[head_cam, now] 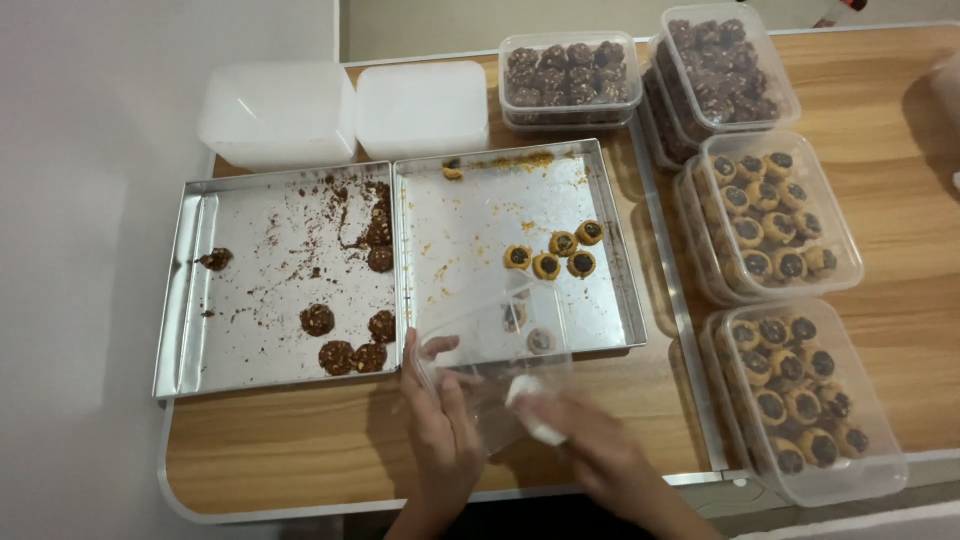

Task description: Cleaning a baking tray with a tissue and then transferring cookies into plastic containers.

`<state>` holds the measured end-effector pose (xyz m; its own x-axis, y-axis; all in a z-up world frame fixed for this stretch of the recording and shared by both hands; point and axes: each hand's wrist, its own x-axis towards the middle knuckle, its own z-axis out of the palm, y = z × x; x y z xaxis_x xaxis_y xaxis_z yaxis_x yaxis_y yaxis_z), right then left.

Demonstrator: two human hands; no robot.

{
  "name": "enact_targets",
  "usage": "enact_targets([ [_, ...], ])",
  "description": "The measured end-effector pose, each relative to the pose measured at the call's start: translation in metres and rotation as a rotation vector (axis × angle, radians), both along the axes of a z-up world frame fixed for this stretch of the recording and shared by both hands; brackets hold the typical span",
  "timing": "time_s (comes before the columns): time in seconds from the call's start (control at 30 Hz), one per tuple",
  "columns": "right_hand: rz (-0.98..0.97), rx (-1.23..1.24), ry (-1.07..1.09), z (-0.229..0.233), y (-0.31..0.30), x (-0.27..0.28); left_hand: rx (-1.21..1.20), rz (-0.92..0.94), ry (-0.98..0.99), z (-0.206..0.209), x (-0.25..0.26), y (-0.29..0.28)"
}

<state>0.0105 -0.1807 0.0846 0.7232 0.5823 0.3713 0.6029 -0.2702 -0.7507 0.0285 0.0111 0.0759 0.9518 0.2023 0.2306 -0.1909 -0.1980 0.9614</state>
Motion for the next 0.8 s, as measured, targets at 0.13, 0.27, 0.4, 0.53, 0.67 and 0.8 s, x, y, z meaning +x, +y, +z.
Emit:
enact_targets([
  [0.13, -0.587, 0.077, -0.095, -0.012, -0.006, -0.002, 0.021, -0.034, -0.099, -0.005, -0.003, -0.006],
  [0.27, -0.303, -0.120, -0.277, -0.079, -0.006, 0.017, 0.087, -0.097, -0.120, -0.017, -0.014, -0.016],
  [0.4, -0.346, 0.024, -0.650, -0.025, 0.047, 0.027, 0.044, -0.148, -0.192, -0.036, -0.019, -0.013],
  [0.53, -0.239, -0.252, -0.595, -0.053, 0.039, 0.020, -0.087, -0.144, -0.164, -0.034, -0.018, -0.003],
  [0.67, -0.451, -0.373, -0.532, -0.058, 0.030, 0.034, 0.321, -0.081, -0.345, -0.051, -0.023, -0.007],
  [0.8, -0.438, -0.154, -0.427, -0.057, 0.031, 0.030, 0.390, -0.011, -0.488, -0.027, -0.019, -0.015],
])
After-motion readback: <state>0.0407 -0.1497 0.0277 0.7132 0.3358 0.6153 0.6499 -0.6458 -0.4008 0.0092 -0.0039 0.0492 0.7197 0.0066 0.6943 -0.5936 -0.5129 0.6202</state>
